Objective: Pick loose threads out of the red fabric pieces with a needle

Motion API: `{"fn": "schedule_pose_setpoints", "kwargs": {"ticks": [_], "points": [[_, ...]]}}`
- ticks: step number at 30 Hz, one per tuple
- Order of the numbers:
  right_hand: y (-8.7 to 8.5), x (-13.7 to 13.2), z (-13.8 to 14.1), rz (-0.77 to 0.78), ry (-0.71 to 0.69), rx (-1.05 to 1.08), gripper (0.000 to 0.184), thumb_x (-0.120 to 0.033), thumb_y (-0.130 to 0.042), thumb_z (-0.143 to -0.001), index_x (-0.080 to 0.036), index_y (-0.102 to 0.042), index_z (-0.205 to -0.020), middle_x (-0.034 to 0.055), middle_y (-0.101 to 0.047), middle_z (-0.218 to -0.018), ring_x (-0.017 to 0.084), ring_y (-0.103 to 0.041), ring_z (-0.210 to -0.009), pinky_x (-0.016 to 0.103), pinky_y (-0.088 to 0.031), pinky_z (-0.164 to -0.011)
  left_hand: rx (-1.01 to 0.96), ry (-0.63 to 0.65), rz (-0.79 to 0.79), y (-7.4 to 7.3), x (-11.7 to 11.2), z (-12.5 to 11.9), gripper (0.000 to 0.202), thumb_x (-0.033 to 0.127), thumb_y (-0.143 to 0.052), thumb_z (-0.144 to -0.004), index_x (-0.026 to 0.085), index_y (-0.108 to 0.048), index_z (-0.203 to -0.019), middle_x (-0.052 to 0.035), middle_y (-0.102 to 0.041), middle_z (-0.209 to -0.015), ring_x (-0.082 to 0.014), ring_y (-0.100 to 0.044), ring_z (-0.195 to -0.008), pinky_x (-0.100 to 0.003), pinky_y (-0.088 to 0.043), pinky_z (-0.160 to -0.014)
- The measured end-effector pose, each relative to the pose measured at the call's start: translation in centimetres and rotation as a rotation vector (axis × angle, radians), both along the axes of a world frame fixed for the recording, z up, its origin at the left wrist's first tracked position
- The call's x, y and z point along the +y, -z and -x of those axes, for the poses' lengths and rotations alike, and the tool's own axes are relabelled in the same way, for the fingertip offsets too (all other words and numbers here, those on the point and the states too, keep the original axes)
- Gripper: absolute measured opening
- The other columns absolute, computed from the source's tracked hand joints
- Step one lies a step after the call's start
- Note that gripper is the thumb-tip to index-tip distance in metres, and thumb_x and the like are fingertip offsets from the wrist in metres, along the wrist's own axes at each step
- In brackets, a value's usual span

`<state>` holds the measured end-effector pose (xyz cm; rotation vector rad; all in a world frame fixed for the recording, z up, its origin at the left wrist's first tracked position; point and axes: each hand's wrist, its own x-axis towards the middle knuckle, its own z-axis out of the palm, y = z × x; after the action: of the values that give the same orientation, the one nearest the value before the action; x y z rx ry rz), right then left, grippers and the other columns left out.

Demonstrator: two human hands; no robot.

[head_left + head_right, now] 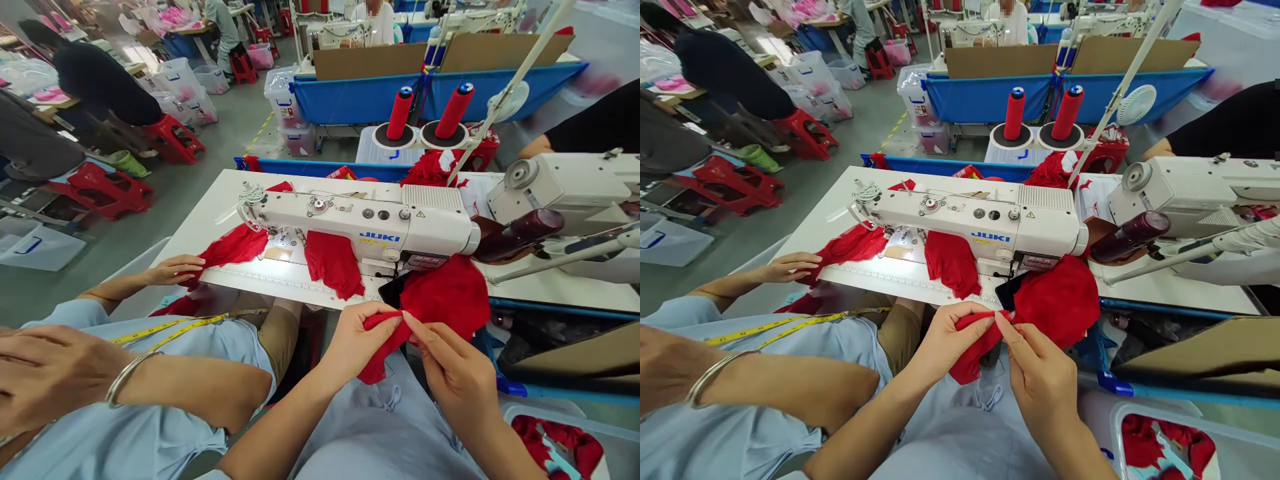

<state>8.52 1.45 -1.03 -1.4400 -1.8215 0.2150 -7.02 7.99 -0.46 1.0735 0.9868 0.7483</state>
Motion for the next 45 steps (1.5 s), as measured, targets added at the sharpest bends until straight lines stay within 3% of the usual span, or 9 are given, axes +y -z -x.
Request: {"fn": "schedule_pose_setpoints", "kwargs": {"ticks": [6, 11, 15, 17, 23, 29, 35, 42, 45], "points": [[-0.3, -0.1, 0.7, 0.021, 0.062, 0.057, 0.043, -0.006, -0.051, -0.089, -0.024, -0.068, -0.123, 0.0062, -0.070, -0.085, 0.013, -0.067, -0.071, 0.021, -0.053, -0.062, 0.000, 0.051, 0.011, -0.2, 0.2, 0.1, 0.019, 0.029, -0.066, -0.081, 0.012, -0.074, -0.084, -0.0059, -0.071, -0.080, -0.0147, -0.059, -0.073, -0.023, -0.045, -0.067], [-0.6, 0.2, 1.0, 0.242, 0.066, 0.593, 0.030, -0.015, -0.060, -0.087, -0.030, -0.076, -0.107, -0.0021, -0.063, -0.062, 0.009, -0.055, -0.049, 0.018, -0.045, -0.045, -0.058, 0.078, 0.042, -0.2, 0.0, -0.1, 0.021, 0.033, -0.068, -0.080, 0.012, -0.072, -0.080, -0.0037, -0.069, -0.074, -0.0128, -0.057, -0.069, -0.023, -0.043, -0.066], [-0.6, 0.1, -0.6, 0.440, 0.086, 0.918, 0.020, -0.024, -0.065, -0.084, -0.029, -0.078, -0.099, -0.0028, -0.061, -0.058, 0.007, -0.046, -0.043, 0.017, -0.038, -0.038, -0.108, 0.057, 0.126, 0.2, -0.4, -0.7, 0.023, 0.036, -0.072, -0.077, 0.014, -0.071, -0.079, -0.0001, -0.064, -0.069, -0.0099, -0.053, -0.063, -0.021, -0.040, -0.060], [-0.7, -0.1, -1.6, 0.390, 0.077, 0.843, 0.021, -0.022, -0.064, -0.085, -0.029, -0.077, -0.101, -0.0027, -0.062, -0.060, 0.007, -0.049, -0.045, 0.017, -0.040, -0.040, -0.134, 0.036, 0.156, 0.3, -0.8, -1.3, 0.023, 0.037, -0.073, -0.076, 0.014, -0.071, -0.079, 0.0011, -0.062, -0.068, -0.0088, -0.051, -0.061, -0.020, -0.039, -0.059], [-0.9, -1.2, -4.0, 0.034, -0.064, 0.199, 0.036, -0.008, -0.050, -0.090, -0.020, -0.071, -0.118, 0.0026, -0.067, -0.077, 0.011, -0.064, -0.066, 0.019, -0.051, -0.061, -0.145, -0.032, 0.170, -0.5, -2.0, -3.7, 0.027, 0.039, -0.077, -0.072, 0.013, -0.069, -0.078, 0.0001, -0.063, -0.067, -0.0092, -0.052, -0.061, -0.021, -0.040, -0.059], [-0.2, -1.8, -5.9, -0.067, -0.045, -0.076, 0.036, -0.005, -0.047, -0.091, -0.014, -0.071, -0.117, 0.0061, -0.071, -0.085, 0.013, -0.067, -0.073, 0.022, -0.052, -0.066, -0.089, -0.078, 0.141, -1.1, -3.0, -5.5, 0.026, 0.037, -0.076, -0.073, 0.012, -0.070, -0.077, -0.0006, -0.065, -0.069, -0.0093, -0.054, -0.063, -0.020, -0.041, -0.060], [-0.3, -1.7, -6.7, -0.113, -0.052, -0.079, 0.034, -0.004, -0.049, -0.090, -0.014, -0.072, -0.113, 0.0054, -0.071, -0.083, 0.012, -0.066, -0.068, 0.021, -0.050, -0.062, -0.052, -0.102, 0.112, -1.7, -3.7, -6.2, 0.023, 0.037, -0.075, -0.074, 0.014, -0.071, -0.077, 0.0003, -0.065, -0.069, -0.0096, -0.054, -0.063, -0.020, -0.042, -0.061], [-1.0, -1.0, -6.5, 0.052, -0.170, 0.308, 0.032, -0.008, -0.051, -0.092, -0.019, -0.071, -0.114, 0.0011, -0.066, -0.073, 0.010, -0.063, -0.061, 0.017, -0.052, -0.056, -0.124, -0.121, 0.209, -1.8, -3.8, -6.5, 0.030, 0.040, -0.079, -0.068, 0.013, -0.069, -0.078, -0.0023, -0.068, -0.070, -0.0122, -0.059, -0.064, -0.023, -0.045, -0.063], [-1.0, -0.9, -6.6, 0.049, -0.187, 0.278, 0.035, -0.009, -0.050, -0.092, -0.021, -0.070, -0.118, 0.0014, -0.066, -0.074, 0.010, -0.063, -0.061, 0.017, -0.052, -0.056, -0.162, -0.139, 0.254, -1.7, -3.7, -6.5, 0.033, 0.041, -0.081, -0.066, 0.013, -0.068, -0.077, -0.0020, -0.067, -0.068, -0.0114, -0.057, -0.061, -0.022, -0.044, -0.061]]}}
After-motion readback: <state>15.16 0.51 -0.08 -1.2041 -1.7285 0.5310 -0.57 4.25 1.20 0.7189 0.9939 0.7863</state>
